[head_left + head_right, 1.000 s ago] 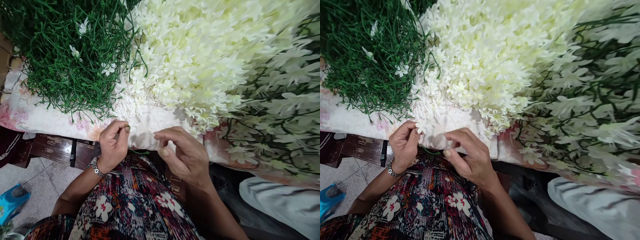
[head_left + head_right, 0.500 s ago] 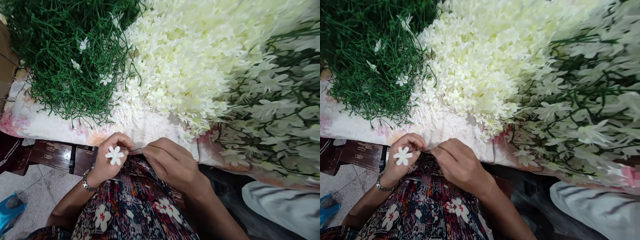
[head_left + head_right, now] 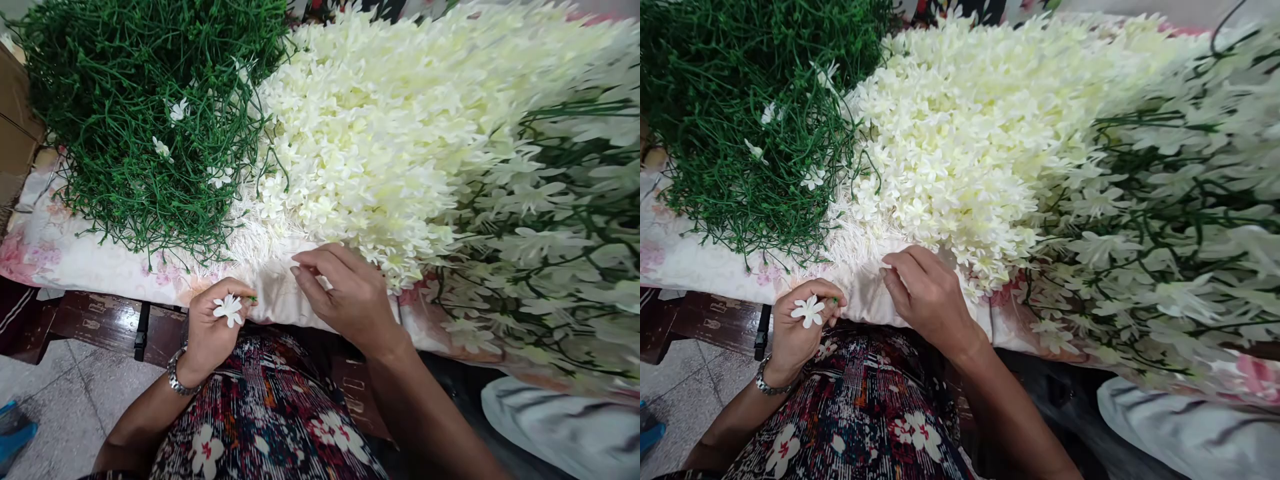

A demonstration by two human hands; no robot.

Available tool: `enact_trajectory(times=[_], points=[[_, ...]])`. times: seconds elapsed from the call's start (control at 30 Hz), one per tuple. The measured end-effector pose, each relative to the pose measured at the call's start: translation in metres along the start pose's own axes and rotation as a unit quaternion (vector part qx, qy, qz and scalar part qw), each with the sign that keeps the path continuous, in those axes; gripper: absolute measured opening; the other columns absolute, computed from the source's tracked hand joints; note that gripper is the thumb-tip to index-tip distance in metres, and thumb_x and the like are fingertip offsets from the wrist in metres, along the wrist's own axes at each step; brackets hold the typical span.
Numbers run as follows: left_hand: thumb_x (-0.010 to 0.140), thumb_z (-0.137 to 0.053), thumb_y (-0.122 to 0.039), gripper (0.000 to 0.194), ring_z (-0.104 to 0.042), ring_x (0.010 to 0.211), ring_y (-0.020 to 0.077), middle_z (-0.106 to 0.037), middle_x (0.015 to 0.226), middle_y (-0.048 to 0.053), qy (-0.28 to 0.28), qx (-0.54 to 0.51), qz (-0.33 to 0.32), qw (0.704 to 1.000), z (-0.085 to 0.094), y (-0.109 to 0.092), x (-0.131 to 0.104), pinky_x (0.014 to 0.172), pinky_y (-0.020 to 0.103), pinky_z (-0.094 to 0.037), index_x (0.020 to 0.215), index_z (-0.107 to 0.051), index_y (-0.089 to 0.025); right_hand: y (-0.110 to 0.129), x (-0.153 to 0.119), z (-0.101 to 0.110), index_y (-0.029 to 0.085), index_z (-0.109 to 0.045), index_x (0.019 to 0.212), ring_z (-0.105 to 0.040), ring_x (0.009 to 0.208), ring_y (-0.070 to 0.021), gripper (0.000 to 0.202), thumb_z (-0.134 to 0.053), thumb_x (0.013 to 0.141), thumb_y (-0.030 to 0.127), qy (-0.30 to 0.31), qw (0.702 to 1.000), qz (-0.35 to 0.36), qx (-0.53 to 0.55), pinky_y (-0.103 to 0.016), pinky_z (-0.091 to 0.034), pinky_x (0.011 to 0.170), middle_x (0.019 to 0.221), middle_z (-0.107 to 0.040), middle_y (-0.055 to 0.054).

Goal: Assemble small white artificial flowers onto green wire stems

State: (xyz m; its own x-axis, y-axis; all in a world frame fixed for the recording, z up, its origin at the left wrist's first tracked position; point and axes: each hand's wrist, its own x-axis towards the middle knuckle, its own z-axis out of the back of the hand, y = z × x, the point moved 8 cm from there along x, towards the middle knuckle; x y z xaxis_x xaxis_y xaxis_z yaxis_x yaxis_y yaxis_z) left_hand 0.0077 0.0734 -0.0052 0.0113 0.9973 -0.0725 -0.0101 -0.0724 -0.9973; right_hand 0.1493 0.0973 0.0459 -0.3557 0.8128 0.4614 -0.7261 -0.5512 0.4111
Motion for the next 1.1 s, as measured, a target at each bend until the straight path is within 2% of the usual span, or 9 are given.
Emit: enact_trajectory(times=[0.13, 0.2, 0.3, 0.43, 0.63, 0.77, 0.9, 1.0, 1.1], points=[[0.075, -0.052, -0.013, 0.009, -0.053, 0.055, 0.0085, -0.059, 0.067, 0.001, -0.005, 0.028, -0.004, 1.0, 0.004, -0.005, 0.005, 0.052, 0.02, -0.044, 0.076, -0.06, -0.015, -0.005, 0.01, -0.024, 0.012, -0.057, 0.075, -0.051, 0.066, -0.0145, 0.012, -0.046, 0.077, 0.016, 0.08, 0.993, 0.008, -0.089, -0.026, -0.042, 0.059, 0.069, -0.054, -0.007], [0.075, -0.052, -0.013, 0.008, -0.055, 0.059, 0.0093, -0.06, 0.067, 0.001, -0.013, 0.041, -0.008, 0.999, 0.006, -0.008, 0.007, 0.055, 0.02, -0.045, 0.076, -0.06, -0.016, -0.007, 0.011, -0.03, 0.013, -0.057, 0.071, -0.05, 0.064, -0.0143, 0.015, -0.044, 0.078, 0.015, 0.092, 0.99, -0.005, -0.109, -0.026, -0.042, 0.058, 0.067, -0.053, -0.006], [0.075, -0.054, -0.015, 0.007, -0.056, 0.061, 0.01, -0.061, 0.067, 0.001, -0.026, 0.045, -0.021, 0.998, 0.008, -0.01, 0.009, 0.058, 0.021, -0.045, 0.079, -0.059, -0.015, -0.011, 0.007, -0.032, 0.013, -0.056, 0.071, -0.049, 0.063, -0.0136, 0.016, -0.042, 0.079, 0.015, 0.091, 0.993, -0.03, -0.075, -0.026, -0.042, 0.058, 0.065, -0.052, -0.005], [0.074, -0.055, -0.017, 0.011, -0.057, 0.062, 0.011, -0.06, 0.066, 0.001, -0.036, 0.007, -0.033, 0.999, 0.007, -0.009, 0.012, 0.062, 0.023, -0.045, 0.084, -0.057, -0.016, -0.017, -0.001, -0.027, 0.012, -0.055, 0.081, -0.05, 0.068, -0.0143, 0.015, -0.041, 0.079, 0.014, 0.084, 0.995, -0.055, -0.015, -0.027, -0.043, 0.061, 0.07, -0.053, -0.006], [0.072, -0.056, -0.015, 0.004, -0.055, 0.066, 0.0122, -0.059, 0.068, 0.002, -0.01, -0.006, -0.049, 0.999, -0.006, -0.012, 0.019, 0.062, 0.024, -0.042, 0.073, -0.06, -0.016, -0.023, -0.015, -0.003, 0.015, -0.052, 0.088, -0.051, 0.069, -0.0129, 0.014, -0.044, 0.078, 0.011, 0.028, 0.997, -0.072, 0.021, -0.025, -0.044, 0.062, 0.073, -0.052, -0.005], [0.072, -0.056, -0.015, 0.005, -0.054, 0.071, 0.014, -0.057, 0.071, 0.003, 0.017, 0.018, -0.077, 0.997, -0.018, -0.02, 0.024, 0.066, 0.026, -0.041, 0.071, -0.06, -0.016, -0.033, -0.019, 0.015, 0.015, -0.054, 0.08, -0.051, 0.07, -0.013, 0.008, -0.047, 0.077, 0.012, -0.024, 0.994, -0.094, -0.042, -0.024, -0.044, 0.064, 0.073, -0.053, -0.005], [0.073, -0.053, -0.012, 0.007, -0.054, 0.068, 0.0125, -0.058, 0.07, 0.002, 0.068, 0.054, -0.06, 0.994, -0.034, -0.024, 0.027, 0.063, 0.023, -0.041, 0.071, -0.059, -0.015, -0.038, -0.009, 0.024, 0.015, -0.055, 0.078, -0.053, 0.076, -0.0154, 0.008, -0.048, 0.076, 0.012, -0.065, 0.982, -0.077, -0.158, -0.025, -0.044, 0.064, 0.08, -0.056, -0.008], [0.072, -0.052, -0.01, 0.008, -0.054, 0.064, 0.0113, -0.059, 0.068, 0.001, 0.083, 0.074, -0.049, 0.993, -0.04, -0.025, 0.029, 0.06, 0.022, -0.041, 0.071, -0.059, -0.015, -0.038, -0.001, 0.017, 0.015, -0.054, 0.076, -0.052, 0.079, -0.017, 0.011, -0.044, 0.076, 0.009, -0.048, 0.972, -0.046, -0.224, -0.027, -0.042, 0.066, 0.083, -0.057, -0.009], [0.072, -0.051, -0.01, 0.009, -0.054, 0.062, 0.0111, -0.059, 0.066, 0.001, 0.086, 0.084, -0.042, 0.992, -0.042, -0.024, 0.03, 0.058, 0.021, -0.041, 0.071, -0.059, -0.015, -0.04, 0.0, 0.007, 0.015, -0.053, 0.073, -0.051, 0.078, -0.0174, 0.016, -0.041, 0.076, 0.005, -0.015, 0.97, -0.04, -0.239, -0.029, -0.041, 0.067, 0.081, -0.058, -0.009]])
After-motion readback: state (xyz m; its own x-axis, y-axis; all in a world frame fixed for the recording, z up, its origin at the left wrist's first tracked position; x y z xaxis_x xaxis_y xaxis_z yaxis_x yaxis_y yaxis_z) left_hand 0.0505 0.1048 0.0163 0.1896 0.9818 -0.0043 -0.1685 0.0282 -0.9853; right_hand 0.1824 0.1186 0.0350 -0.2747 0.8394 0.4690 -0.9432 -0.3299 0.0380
